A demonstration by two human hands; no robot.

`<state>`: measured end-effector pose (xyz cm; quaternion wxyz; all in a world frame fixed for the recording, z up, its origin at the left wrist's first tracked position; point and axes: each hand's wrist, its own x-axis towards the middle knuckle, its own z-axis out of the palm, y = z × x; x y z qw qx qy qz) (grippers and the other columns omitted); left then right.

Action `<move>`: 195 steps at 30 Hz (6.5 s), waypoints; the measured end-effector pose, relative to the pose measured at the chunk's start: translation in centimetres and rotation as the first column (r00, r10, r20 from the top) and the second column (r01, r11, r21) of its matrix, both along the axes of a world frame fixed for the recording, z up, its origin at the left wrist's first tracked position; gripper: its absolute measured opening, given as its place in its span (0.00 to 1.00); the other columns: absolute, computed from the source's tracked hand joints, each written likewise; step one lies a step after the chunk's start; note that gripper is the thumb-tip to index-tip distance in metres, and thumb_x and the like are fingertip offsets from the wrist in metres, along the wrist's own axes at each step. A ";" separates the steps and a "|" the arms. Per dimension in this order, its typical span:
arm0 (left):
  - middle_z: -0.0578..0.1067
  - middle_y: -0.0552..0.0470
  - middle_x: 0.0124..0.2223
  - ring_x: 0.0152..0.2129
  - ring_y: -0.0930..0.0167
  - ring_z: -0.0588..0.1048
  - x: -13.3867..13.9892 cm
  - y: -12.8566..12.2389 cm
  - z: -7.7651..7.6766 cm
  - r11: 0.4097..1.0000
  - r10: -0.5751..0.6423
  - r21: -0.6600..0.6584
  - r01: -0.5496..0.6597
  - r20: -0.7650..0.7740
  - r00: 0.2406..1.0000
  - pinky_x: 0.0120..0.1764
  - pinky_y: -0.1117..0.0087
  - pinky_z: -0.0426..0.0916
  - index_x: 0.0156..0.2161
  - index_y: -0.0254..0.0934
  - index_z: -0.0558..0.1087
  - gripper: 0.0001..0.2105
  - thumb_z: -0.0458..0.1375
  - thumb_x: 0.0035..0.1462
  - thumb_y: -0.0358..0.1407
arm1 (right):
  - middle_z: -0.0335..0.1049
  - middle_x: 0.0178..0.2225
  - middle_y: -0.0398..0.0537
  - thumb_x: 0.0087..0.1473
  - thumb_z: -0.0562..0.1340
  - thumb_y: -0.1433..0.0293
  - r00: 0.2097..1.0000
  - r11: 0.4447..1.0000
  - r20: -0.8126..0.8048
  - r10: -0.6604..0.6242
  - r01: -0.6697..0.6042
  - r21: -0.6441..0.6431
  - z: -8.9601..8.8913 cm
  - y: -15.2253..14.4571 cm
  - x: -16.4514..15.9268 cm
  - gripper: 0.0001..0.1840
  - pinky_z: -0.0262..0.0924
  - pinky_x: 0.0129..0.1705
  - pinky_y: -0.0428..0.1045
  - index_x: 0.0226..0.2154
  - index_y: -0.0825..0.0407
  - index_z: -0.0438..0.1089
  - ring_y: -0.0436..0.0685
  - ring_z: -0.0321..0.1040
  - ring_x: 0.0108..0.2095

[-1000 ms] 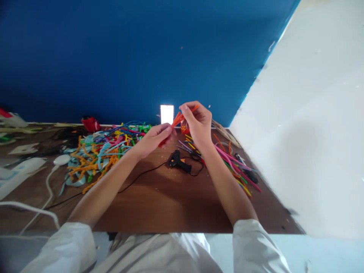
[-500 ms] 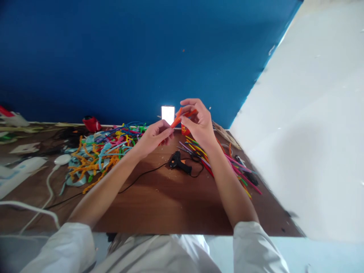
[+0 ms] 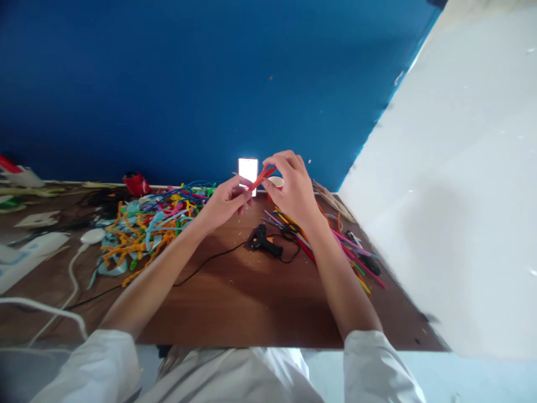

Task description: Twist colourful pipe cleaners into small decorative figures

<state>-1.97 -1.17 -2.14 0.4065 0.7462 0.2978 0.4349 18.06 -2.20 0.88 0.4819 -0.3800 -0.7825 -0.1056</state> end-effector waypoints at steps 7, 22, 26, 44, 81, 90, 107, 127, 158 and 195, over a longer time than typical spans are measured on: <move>0.77 0.51 0.31 0.20 0.77 0.70 -0.5 0.2 0.2 0.989 0.123 0.097 -0.112 -0.117 0.986 0.26 0.75 0.64 0.42 0.36 0.72 0.07 0.55 0.62 0.37 | 0.71 0.36 0.47 0.56 0.64 0.67 0.985 0.995 0.147 -0.095 0.091 0.034 -0.2 0.2 0.1 0.06 0.55 0.47 0.58 0.30 0.48 0.66 0.63 0.65 0.43; 0.81 0.44 0.42 0.24 0.77 0.75 -1.2 0.5 0.8 0.968 -0.206 -0.173 0.184 -0.117 0.972 0.22 0.78 0.59 0.48 0.33 0.69 0.13 0.59 0.58 0.35 | 0.77 0.37 0.48 0.63 0.56 0.71 0.962 0.972 0.270 0.047 0.018 -0.234 -0.1 -0.2 0.4 0.08 0.53 0.41 0.52 0.39 0.48 0.71 0.59 0.66 0.37; 0.80 0.43 0.43 0.27 0.75 0.78 -1.1 0.2 0.9 0.942 -0.305 -0.199 0.271 -0.168 0.937 0.28 0.75 0.64 0.45 0.33 0.68 0.09 0.56 0.60 0.33 | 0.74 0.30 0.43 0.65 0.56 0.65 0.982 0.917 0.122 0.143 -0.085 -0.391 0.4 -0.9 0.2 0.12 0.52 0.33 0.48 0.34 0.51 0.71 0.52 0.64 0.28; 0.77 0.52 0.34 0.31 0.73 0.72 -1.2 0.0 1.4 0.980 -0.156 0.067 0.187 -0.323 0.934 0.37 0.71 0.65 0.34 0.33 0.72 0.06 0.61 0.54 0.35 | 0.71 0.26 0.42 0.50 0.70 0.57 0.903 0.682 -0.230 0.362 -0.425 -0.595 0.4 -0.9 1.4 0.15 0.55 0.29 0.46 0.35 0.51 0.76 0.49 0.63 0.27; 0.80 0.45 0.37 0.32 0.70 0.74 0.1 -0.4 0.1 0.956 0.257 0.214 -0.201 -0.284 0.924 0.35 0.69 0.64 0.38 0.33 0.77 0.14 0.51 0.64 0.39 | 0.70 0.42 0.56 0.66 0.51 0.75 0.676 0.907 0.611 -0.412 0.242 0.343 -1.0 -0.4 -1.9 0.11 0.48 0.43 0.55 0.37 0.53 0.69 0.63 0.59 0.43; 0.68 0.54 0.25 0.18 0.80 0.63 -1.3 0.4 0.7 0.909 -0.072 -0.411 0.072 0.016 0.997 0.21 0.76 0.53 0.31 0.34 0.71 0.16 0.56 0.61 0.46 | 0.74 0.36 0.51 0.67 0.48 0.76 0.785 0.973 0.588 -0.194 0.078 0.217 -1.3 0.0 -1.1 0.15 0.48 0.42 0.53 0.38 0.52 0.69 0.58 0.64 0.38; 0.73 0.52 0.34 0.31 0.73 0.68 -0.2 -0.3 0.6 0.894 0.269 0.392 -0.218 -0.079 0.960 0.37 0.71 0.62 0.34 0.36 0.70 0.06 0.54 0.63 0.34 | 0.73 0.29 0.45 0.62 0.57 0.66 0.985 0.941 0.018 0.171 -0.158 -0.299 -1.3 0.0 -1.2 0.11 0.53 0.33 0.48 0.32 0.52 0.72 0.52 0.64 0.29; 0.73 0.51 0.24 0.20 0.75 0.68 -2.1 0.0 1.5 0.921 -0.359 -0.214 0.324 -0.150 0.921 0.25 0.73 0.60 0.31 0.34 0.72 0.28 0.45 0.65 0.57 | 0.77 0.34 0.49 0.65 0.56 0.65 0.943 0.994 0.317 0.102 -0.084 -0.068 0.3 -2.0 -1.1 0.14 0.59 0.44 0.54 0.33 0.48 0.76 0.60 0.67 0.40; 0.68 0.54 0.22 0.22 0.75 0.61 -2.1 -0.6 2.1 0.944 0.136 0.323 0.064 -0.559 0.818 0.29 0.71 0.52 0.28 0.34 0.75 0.15 0.53 0.60 0.41 | 0.71 0.34 0.51 0.67 0.52 0.73 0.737 0.992 0.665 -0.120 0.065 0.107 0.2 -2.3 -2.2 0.13 0.47 0.42 0.54 0.32 0.51 0.67 0.60 0.60 0.39; 0.61 0.58 0.24 0.22 0.78 0.56 -2.7 -1.0 3.0 0.959 -0.170 0.151 0.241 -0.372 0.912 0.25 0.73 0.50 0.31 0.33 0.73 0.17 0.55 0.62 0.45 | 0.67 0.27 0.45 0.63 0.58 0.67 0.876 0.906 0.287 0.387 -0.305 -0.292 1.8 -3.3 -0.5 0.10 0.54 0.34 0.48 0.30 0.51 0.69 0.52 0.60 0.30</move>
